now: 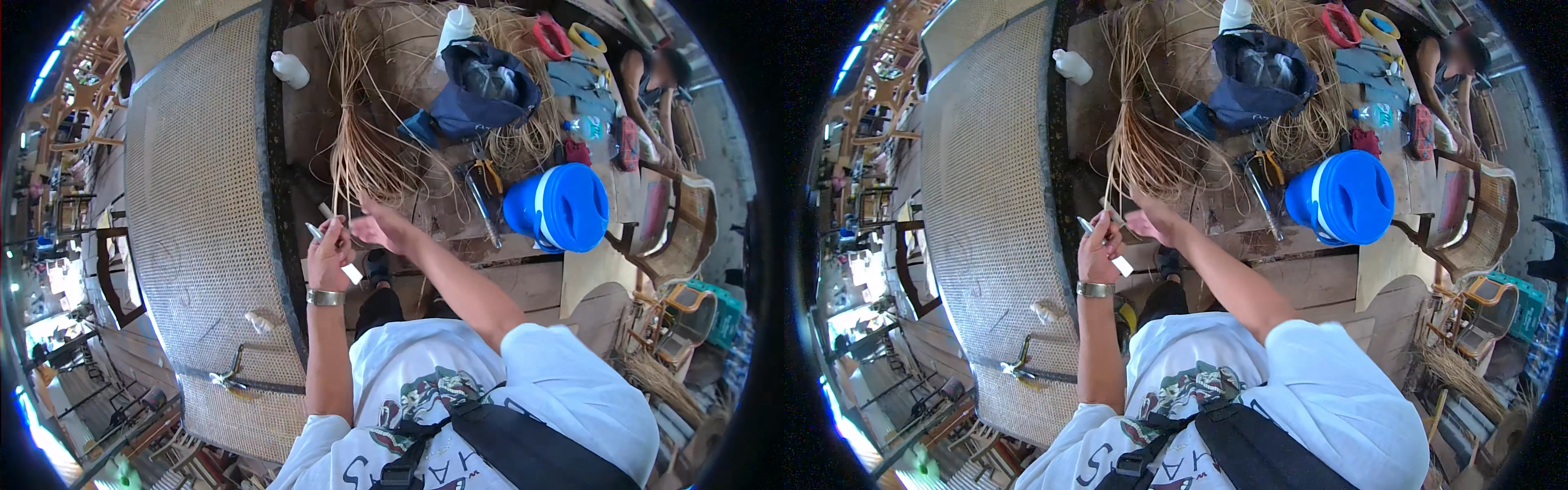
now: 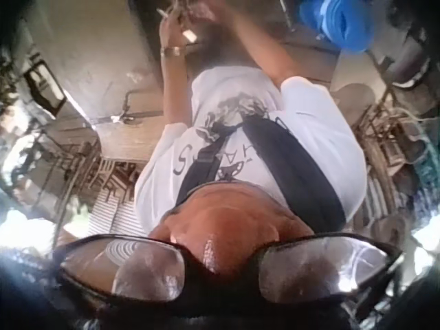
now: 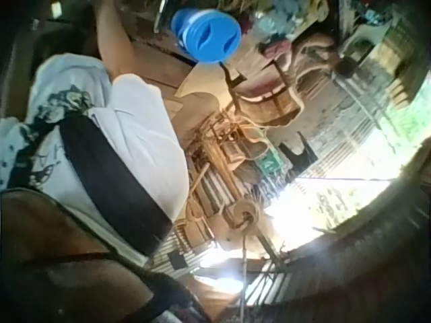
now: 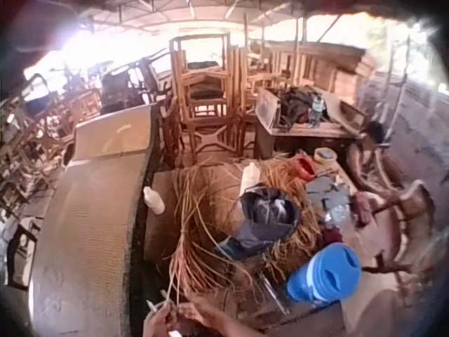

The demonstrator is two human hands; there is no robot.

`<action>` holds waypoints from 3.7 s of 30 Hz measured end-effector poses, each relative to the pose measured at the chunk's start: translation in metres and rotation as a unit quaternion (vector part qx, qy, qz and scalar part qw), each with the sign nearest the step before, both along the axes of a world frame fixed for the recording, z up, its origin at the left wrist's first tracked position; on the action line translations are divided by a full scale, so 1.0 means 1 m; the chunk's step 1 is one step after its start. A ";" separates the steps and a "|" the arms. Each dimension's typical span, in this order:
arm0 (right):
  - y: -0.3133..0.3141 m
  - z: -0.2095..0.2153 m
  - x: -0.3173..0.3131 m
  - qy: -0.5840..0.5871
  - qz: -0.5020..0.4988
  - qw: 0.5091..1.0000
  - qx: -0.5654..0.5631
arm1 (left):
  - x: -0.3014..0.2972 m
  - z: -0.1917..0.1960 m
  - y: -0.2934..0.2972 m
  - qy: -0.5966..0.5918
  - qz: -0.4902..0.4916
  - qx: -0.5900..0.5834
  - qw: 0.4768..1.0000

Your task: Weaving rattan strands into a chair frame and trimming the ends.

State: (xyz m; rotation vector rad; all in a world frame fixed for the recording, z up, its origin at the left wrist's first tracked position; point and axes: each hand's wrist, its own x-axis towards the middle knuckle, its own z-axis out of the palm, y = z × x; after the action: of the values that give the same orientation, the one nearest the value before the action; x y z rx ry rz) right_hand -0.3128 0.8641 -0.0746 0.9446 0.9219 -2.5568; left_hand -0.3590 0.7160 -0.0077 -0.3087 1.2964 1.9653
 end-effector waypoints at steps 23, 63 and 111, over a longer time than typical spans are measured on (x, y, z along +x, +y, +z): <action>0.077 -0.059 -0.165 -0.070 -0.253 0.963 -0.054 | 0.061 0.109 -0.643 -0.039 -0.011 -0.818 0.574; -0.244 -0.067 0.762 -0.680 0.174 0.541 0.463 | -0.272 0.196 0.012 0.712 -0.472 -0.448 0.266; 0.030 0.032 0.139 -0.262 -0.266 0.825 0.425 | -0.113 -0.009 0.157 0.635 -0.625 -0.214 0.400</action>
State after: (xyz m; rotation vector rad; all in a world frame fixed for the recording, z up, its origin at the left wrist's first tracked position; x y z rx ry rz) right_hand -0.1742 0.8937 -0.0431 2.2775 1.8358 -1.9298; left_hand -0.4723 0.8729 -0.0163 1.8095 1.8219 0.1121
